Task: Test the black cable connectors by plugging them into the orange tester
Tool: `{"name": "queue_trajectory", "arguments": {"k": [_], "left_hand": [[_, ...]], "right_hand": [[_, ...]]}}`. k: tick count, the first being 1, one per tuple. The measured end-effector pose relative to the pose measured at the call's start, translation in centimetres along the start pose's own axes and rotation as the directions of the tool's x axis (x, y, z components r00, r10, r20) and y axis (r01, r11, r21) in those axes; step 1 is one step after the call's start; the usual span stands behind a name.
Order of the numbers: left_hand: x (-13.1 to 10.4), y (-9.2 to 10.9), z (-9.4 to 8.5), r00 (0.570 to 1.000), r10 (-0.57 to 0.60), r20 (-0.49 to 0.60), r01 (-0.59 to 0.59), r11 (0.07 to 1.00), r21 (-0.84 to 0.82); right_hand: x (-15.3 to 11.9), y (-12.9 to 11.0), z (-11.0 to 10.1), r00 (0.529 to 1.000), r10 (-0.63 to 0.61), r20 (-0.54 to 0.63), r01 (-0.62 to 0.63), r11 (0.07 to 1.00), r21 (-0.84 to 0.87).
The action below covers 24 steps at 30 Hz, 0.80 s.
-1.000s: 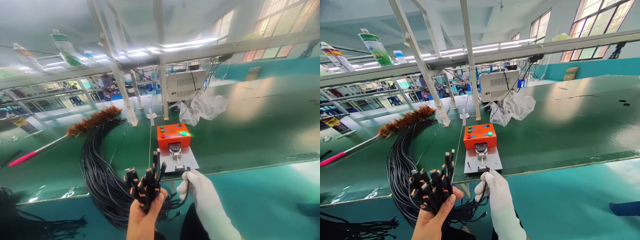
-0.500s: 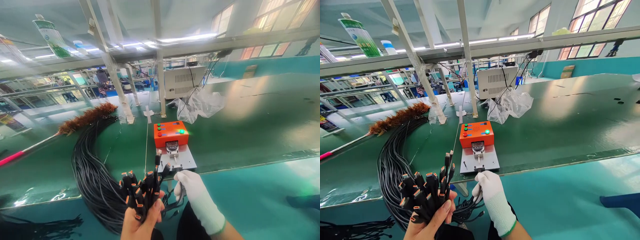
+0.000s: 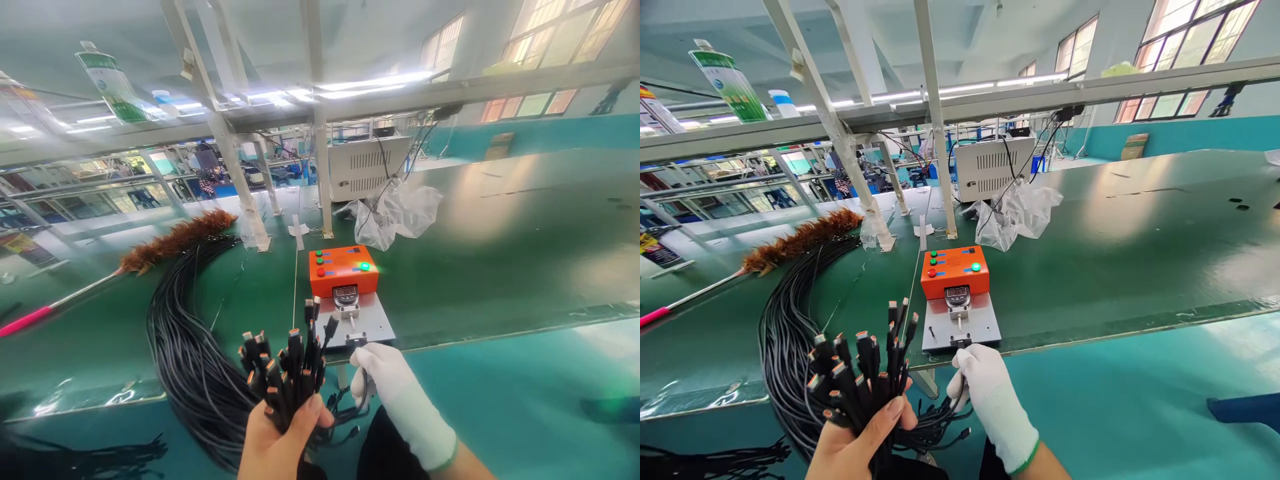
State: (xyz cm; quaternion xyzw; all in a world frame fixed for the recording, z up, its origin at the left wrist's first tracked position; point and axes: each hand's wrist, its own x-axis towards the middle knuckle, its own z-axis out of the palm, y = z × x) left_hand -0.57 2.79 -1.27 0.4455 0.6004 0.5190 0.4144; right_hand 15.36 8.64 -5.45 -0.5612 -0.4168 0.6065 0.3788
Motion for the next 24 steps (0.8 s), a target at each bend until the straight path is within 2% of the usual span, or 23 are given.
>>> {"name": "queue_trajectory", "arguments": {"k": [1,2,3,4,5,7,10,12,15,17,19,21,22,24], "left_hand": [[0.0,0.1,0.1,0.999,-0.031,-0.005,0.031,0.999,-0.012],[0.0,0.2,0.2,0.997,-0.074,-0.012,0.073,0.996,-0.059],[0.0,0.3,0.4,0.993,-0.117,-0.016,0.114,0.985,-0.128],[-0.1,0.3,0.6,0.989,-0.149,-0.015,0.143,0.969,-0.2],[-0.1,0.3,0.7,0.986,-0.165,-0.009,0.157,0.954,-0.255],[-0.1,0.2,0.9,0.989,-0.149,0.021,0.149,0.947,-0.284],[0.1,-0.1,0.9,0.994,-0.091,0.057,0.101,0.97,-0.221],[0.4,-0.2,0.7,0.994,-0.064,0.09,0.081,0.977,-0.198],[0.5,0.3,0.4,0.988,-0.034,0.149,0.059,0.984,-0.171],[0.5,0.8,0.4,0.985,-0.033,0.17,0.063,0.982,-0.176],[0.5,1.2,0.4,0.982,-0.039,0.186,0.073,0.981,-0.18],[0.6,1.5,0.5,0.979,-0.04,0.202,0.077,0.98,-0.182],[0.7,1.5,0.5,0.977,-0.037,0.208,0.076,0.98,-0.182],[0.9,1.6,0.4,0.976,-0.028,0.216,0.069,0.98,-0.184]], "right_hand": [[-0.3,-0.2,-0.6,1.0,0.011,-0.021,-0.015,0.985,-0.174],[-0.8,-0.6,-1.2,0.997,0.004,-0.081,-0.034,0.928,-0.37],[-1.4,-1.0,-1.8,0.985,-0.036,-0.168,-0.063,0.834,-0.548],[-2.1,-1.5,-2.2,0.959,-0.114,-0.259,-0.088,0.75,-0.655],[-2.9,-2.0,-2.4,0.927,-0.196,-0.319,-0.086,0.718,-0.691],[-4.5,-2.8,-2.1,0.889,-0.317,-0.33,0.052,0.787,-0.615],[-6.1,-3.1,-0.5,0.88,-0.397,-0.261,0.309,0.896,-0.319],[-6.3,-2.6,0.2,0.865,-0.412,-0.285,0.375,0.91,-0.177],[-6.2,-1.5,-0.3,0.85,-0.418,-0.319,0.393,0.908,-0.144],[-6.2,-0.8,-1.4,0.869,-0.404,-0.287,0.362,0.913,-0.19],[-6.4,0.1,-2.3,0.92,-0.335,-0.201,0.284,0.927,-0.247],[-6.7,1.2,-2.7,0.982,-0.177,-0.059,0.152,0.941,-0.302],[-6.8,1.9,-2.7,0.996,-0.085,0.026,0.088,0.94,-0.33],[-6.9,3.6,-2.0,0.98,0.042,0.193,0.036,0.923,-0.384]]}}
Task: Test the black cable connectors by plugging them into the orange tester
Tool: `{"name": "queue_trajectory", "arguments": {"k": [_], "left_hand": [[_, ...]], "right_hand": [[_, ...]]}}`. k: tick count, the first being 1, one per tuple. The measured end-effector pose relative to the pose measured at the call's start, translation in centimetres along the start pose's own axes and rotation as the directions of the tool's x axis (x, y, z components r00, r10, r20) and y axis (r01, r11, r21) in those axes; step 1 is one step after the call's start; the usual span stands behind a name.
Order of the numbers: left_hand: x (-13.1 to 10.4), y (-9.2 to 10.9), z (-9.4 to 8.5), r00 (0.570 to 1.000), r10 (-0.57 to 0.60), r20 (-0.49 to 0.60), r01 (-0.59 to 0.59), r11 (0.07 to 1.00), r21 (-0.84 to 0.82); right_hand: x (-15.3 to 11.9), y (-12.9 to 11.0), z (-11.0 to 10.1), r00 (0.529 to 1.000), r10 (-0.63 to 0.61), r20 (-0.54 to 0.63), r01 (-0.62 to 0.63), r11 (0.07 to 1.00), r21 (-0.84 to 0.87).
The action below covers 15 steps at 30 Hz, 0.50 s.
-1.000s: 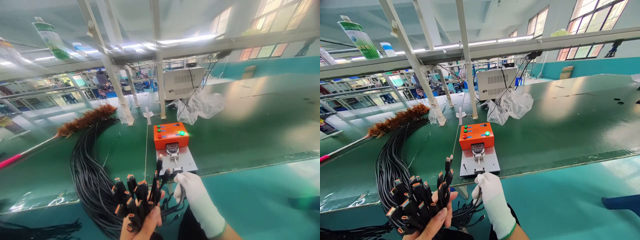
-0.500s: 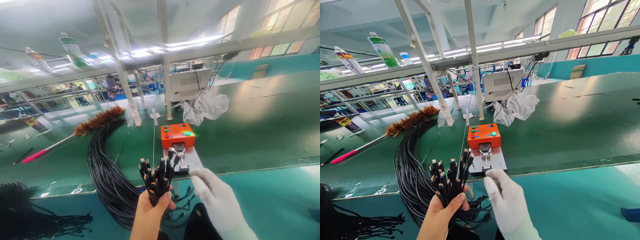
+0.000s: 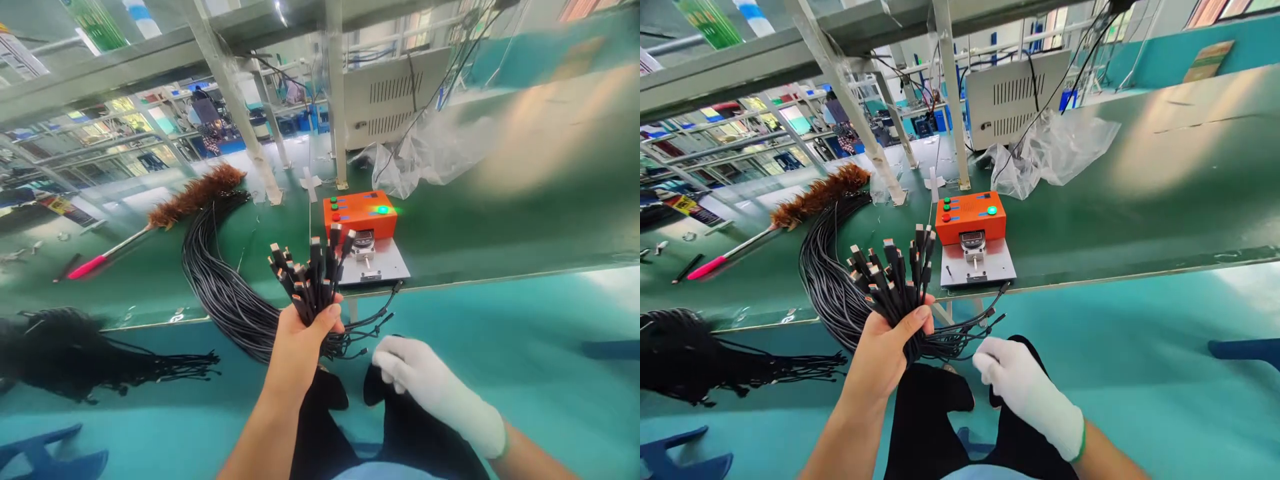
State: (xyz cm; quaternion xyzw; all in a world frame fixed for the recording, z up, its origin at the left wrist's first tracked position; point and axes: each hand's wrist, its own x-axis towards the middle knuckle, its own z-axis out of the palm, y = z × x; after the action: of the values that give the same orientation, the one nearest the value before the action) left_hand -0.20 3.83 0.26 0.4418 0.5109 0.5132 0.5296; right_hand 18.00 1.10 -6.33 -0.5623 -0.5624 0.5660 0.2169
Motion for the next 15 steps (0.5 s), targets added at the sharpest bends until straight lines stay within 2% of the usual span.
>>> {"name": "queue_trajectory", "arguments": {"k": [1,3,5,6,8,10,12,15], "left_hand": [[0.1,0.1,0.0,1.0,0.003,0.006,-0.003,1.0,-0.001],[0.4,0.2,-0.1,1.0,0.003,0.02,-0.003,1.0,-0.008],[0.6,0.4,-0.2,0.999,-0.006,0.035,0.007,1.0,-0.019],[0.6,0.5,-0.2,0.999,-0.014,0.042,0.015,1.0,-0.023],[0.8,0.7,-0.3,0.999,-0.026,0.047,0.027,0.999,-0.029],[0.9,1.0,-0.3,0.998,-0.034,0.045,0.036,0.999,-0.036],[1.0,1.2,-0.4,0.998,-0.039,0.045,0.041,0.998,-0.043],[1.3,1.4,-0.3,0.998,-0.038,0.053,0.041,0.998,-0.053]], "right_hand": [[0.2,0.6,0.9,0.996,-0.023,0.081,0.026,0.999,-0.029],[0.8,1.6,3.0,0.968,-0.136,0.213,0.154,0.986,-0.069],[1.7,2.2,5.7,0.938,-0.203,0.28,0.229,0.971,-0.063],[2.3,2.3,7.0,0.94,-0.193,0.282,0.214,0.976,-0.046],[3.6,2.2,9.7,0.972,-0.101,0.214,0.11,0.993,-0.031],[4.9,1.6,11.9,0.988,-0.063,0.143,0.065,0.998,-0.007],[6.2,0.8,13.3,0.993,-0.064,0.096,0.061,0.998,0.035],[7.9,-0.3,14.4,0.993,-0.093,0.066,0.083,0.985,0.148]]}}
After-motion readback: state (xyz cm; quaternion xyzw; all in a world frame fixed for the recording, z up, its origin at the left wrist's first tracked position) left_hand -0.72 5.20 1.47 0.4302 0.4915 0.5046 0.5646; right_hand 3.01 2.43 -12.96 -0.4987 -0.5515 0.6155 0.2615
